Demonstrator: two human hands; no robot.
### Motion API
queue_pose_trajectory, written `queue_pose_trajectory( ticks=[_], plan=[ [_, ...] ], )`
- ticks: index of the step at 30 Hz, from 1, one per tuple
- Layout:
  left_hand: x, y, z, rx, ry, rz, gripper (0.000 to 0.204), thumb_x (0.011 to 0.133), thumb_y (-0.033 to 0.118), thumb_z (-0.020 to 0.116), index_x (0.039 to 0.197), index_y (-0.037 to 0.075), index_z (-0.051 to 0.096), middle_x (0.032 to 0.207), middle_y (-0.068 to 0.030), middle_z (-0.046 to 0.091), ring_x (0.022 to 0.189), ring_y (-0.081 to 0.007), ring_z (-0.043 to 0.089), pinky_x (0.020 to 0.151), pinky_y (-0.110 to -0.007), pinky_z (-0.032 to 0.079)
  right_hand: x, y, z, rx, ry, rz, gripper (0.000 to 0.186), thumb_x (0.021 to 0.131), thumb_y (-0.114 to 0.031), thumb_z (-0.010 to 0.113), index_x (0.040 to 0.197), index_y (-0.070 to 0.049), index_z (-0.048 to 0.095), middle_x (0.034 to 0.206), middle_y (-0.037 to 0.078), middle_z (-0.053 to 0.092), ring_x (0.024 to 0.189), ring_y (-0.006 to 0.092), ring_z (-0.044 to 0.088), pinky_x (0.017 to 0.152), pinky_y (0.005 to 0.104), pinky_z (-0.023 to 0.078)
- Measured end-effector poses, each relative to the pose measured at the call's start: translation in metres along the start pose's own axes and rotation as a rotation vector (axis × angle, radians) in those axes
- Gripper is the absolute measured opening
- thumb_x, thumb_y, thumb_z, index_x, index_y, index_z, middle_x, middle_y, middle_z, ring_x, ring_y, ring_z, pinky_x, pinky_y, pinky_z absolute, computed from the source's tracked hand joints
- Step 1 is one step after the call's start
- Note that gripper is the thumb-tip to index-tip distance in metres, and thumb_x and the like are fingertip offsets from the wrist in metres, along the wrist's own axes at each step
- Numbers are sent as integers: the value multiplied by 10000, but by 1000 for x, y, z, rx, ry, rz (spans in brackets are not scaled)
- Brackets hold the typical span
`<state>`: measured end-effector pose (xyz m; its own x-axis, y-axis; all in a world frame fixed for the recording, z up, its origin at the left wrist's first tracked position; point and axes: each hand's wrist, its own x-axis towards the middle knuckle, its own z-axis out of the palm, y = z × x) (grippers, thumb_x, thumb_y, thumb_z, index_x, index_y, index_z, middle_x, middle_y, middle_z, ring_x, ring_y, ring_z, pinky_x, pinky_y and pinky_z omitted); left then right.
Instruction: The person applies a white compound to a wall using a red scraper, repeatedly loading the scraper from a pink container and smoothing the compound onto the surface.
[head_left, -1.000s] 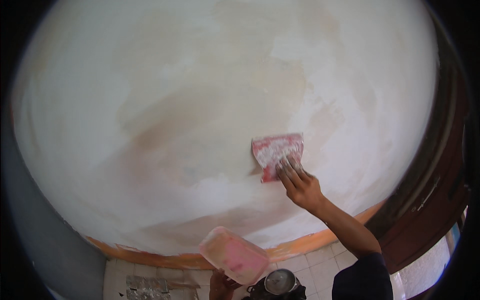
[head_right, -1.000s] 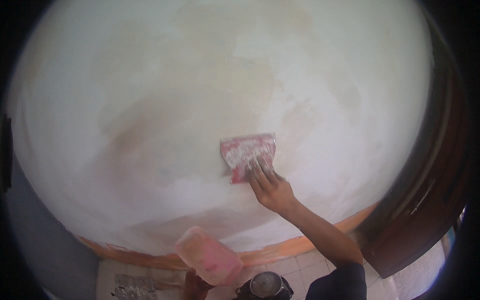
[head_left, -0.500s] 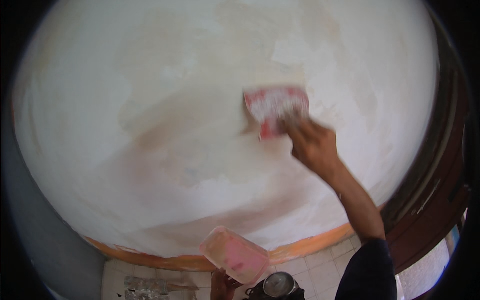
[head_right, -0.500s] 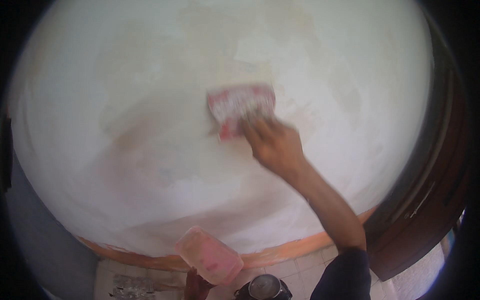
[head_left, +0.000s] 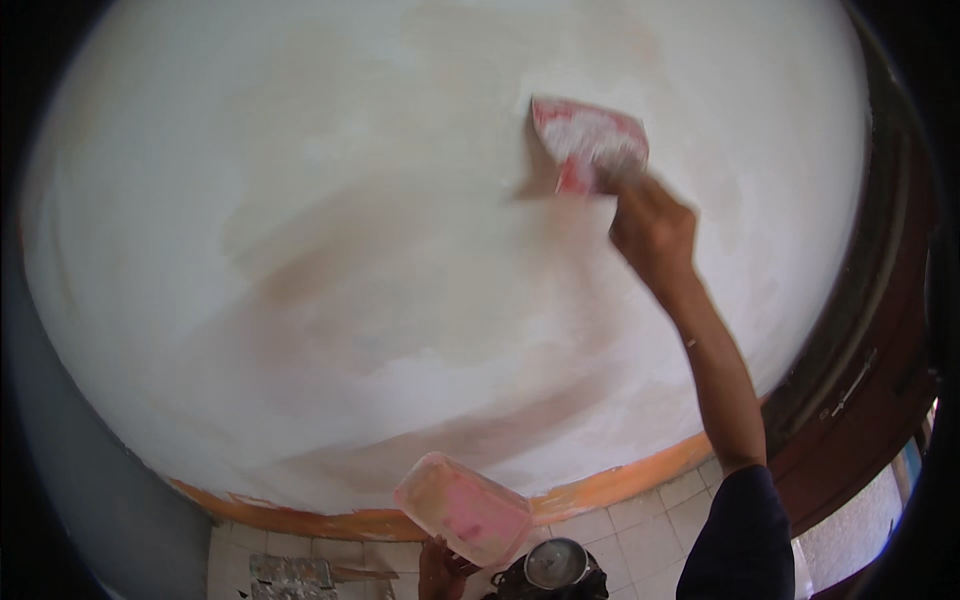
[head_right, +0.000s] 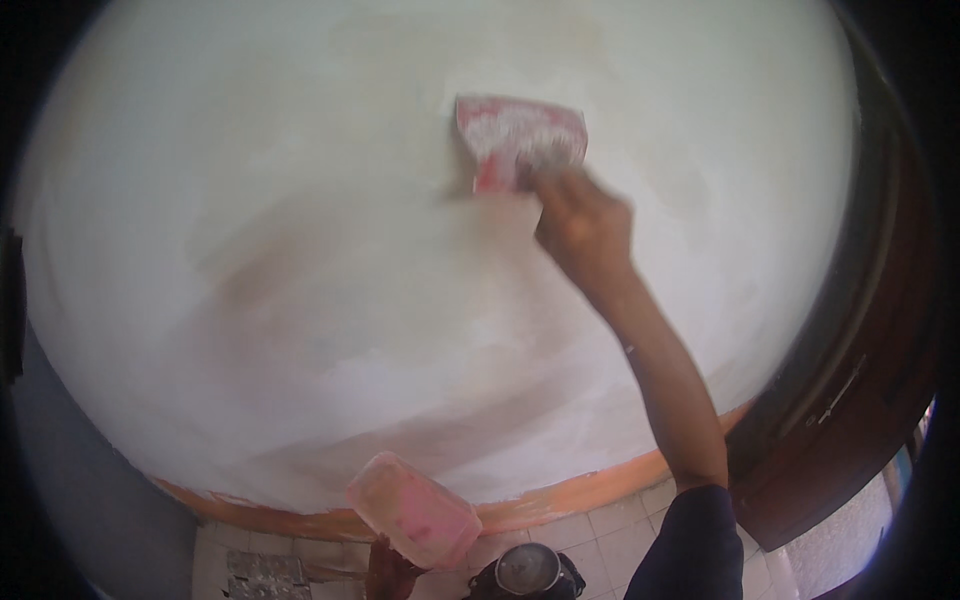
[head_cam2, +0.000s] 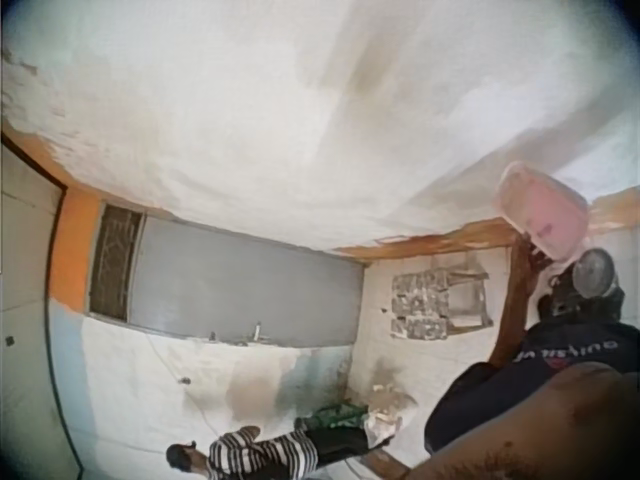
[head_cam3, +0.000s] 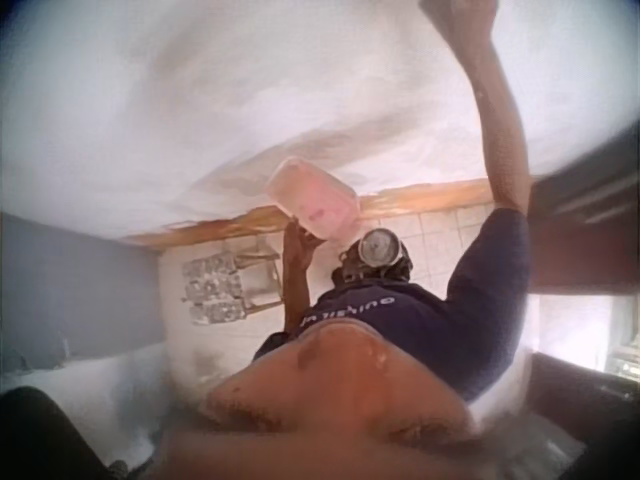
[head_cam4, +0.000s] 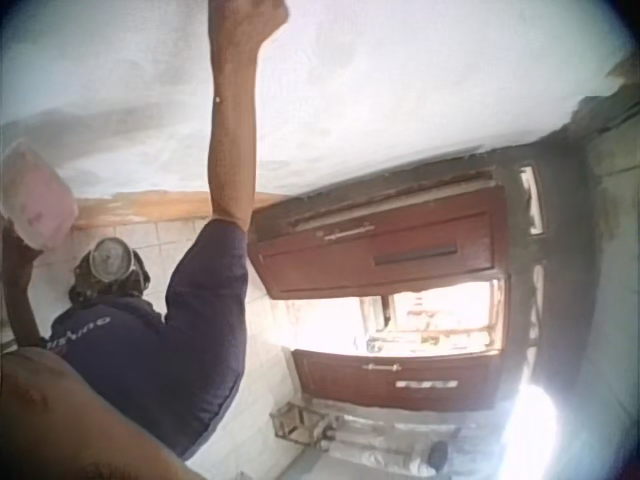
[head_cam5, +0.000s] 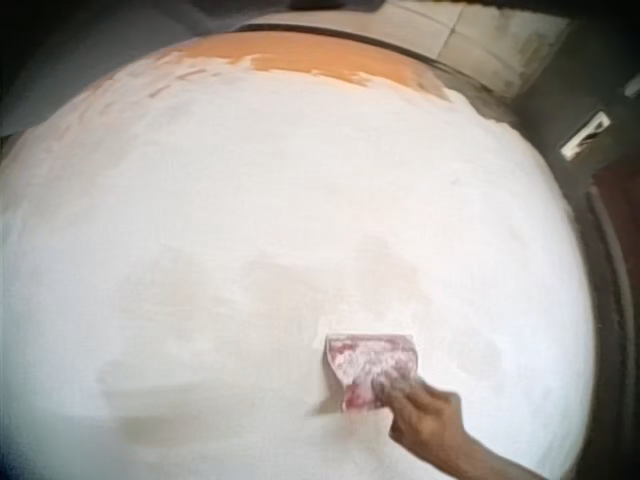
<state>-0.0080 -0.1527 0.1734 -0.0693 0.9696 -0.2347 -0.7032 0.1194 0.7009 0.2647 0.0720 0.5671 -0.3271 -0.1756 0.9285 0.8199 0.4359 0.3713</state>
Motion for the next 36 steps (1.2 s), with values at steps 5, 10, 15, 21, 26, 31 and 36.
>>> queue_pose_trajectory(
  ticks=[5, 10, 15, 21, 26, 31, 36],
  plan=[
    [-3, 1, 7, -58, -47, -1, 530, 965, 434, 402, 1368, 91, 367, 1267, -184, 531, 1035, -315, 616, 717, -430, 595, -142, -66, 2, 93, -307, -26, 338, 689, 3, 599, 1027, -9, 619, 1128, 151, 593, 992, 285, 639, 707, 338, 566],
    [-15, 6, 21, 42, 3, -7, 525, 971, 425, 389, 1374, 90, 363, 1275, -174, 526, 1080, -322, 591, 760, -444, 581, -156, -75, -46, 278, -376, 94, 364, 638, 125, 559, 977, 25, 648, 962, 157, 668, 893, 295, 676, 708, 349, 572],
    [-13, 2, 15, 51, 20, 3, 512, 962, 401, 421, 1362, 85, 373, 1266, -180, 530, 1071, -332, 592, 759, -471, 579, -9, -11, -50, -31, 46, 140, 295, 747, 110, 591, 993, -36, 665, 918, 131, 682, 776, 274, 679, 653, 329, 552],
    [-8, -6, 24, -40, 25, -51, 494, 955, 354, 435, 1354, 68, 379, 1262, -184, 532, 1050, -341, 600, 770, -472, 579, 2, 3, -4, 60, -89, 0, 393, 647, 138, 541, 973, -43, 663, 933, 110, 671, 809, 241, 673, 642, 313, 562],
    [-13, -5, 30, 15, 6, -43, 508, 955, 369, 440, 1357, 63, 384, 1259, -182, 540, 1041, -337, 608, 763, -460, 580, -116, -53, -27, 129, -295, -153, 414, 623, 16, 579, 1031, -22, 635, 1028, 108, 619, 889, 254, 651, 657, 350, 562],
    [-16, 0, 32, 23, 45, -45, 520, 960, 395, 434, 1361, 67, 388, 1265, -184, 541, 1039, -329, 612, 755, -446, 580, -39, -23, -51, 199, -62, 39, 303, 713, 149, 576, 959, -1, 670, 917, 149, 690, 772, 292, 688, 665, 332, 578],
    [-3, -11, 24, 5, -31, -19, 536, 952, 412, 446, 1366, 77, 382, 1272, -189, 535, 1042, -335, 610, 764, -470, 574, 23, 24, -2, 31, 82, 91, 364, 719, 80, 585, 1050, -61, 647, 1043, 132, 656, 892, 260, 665, 668, 317, 556]
  ],
)
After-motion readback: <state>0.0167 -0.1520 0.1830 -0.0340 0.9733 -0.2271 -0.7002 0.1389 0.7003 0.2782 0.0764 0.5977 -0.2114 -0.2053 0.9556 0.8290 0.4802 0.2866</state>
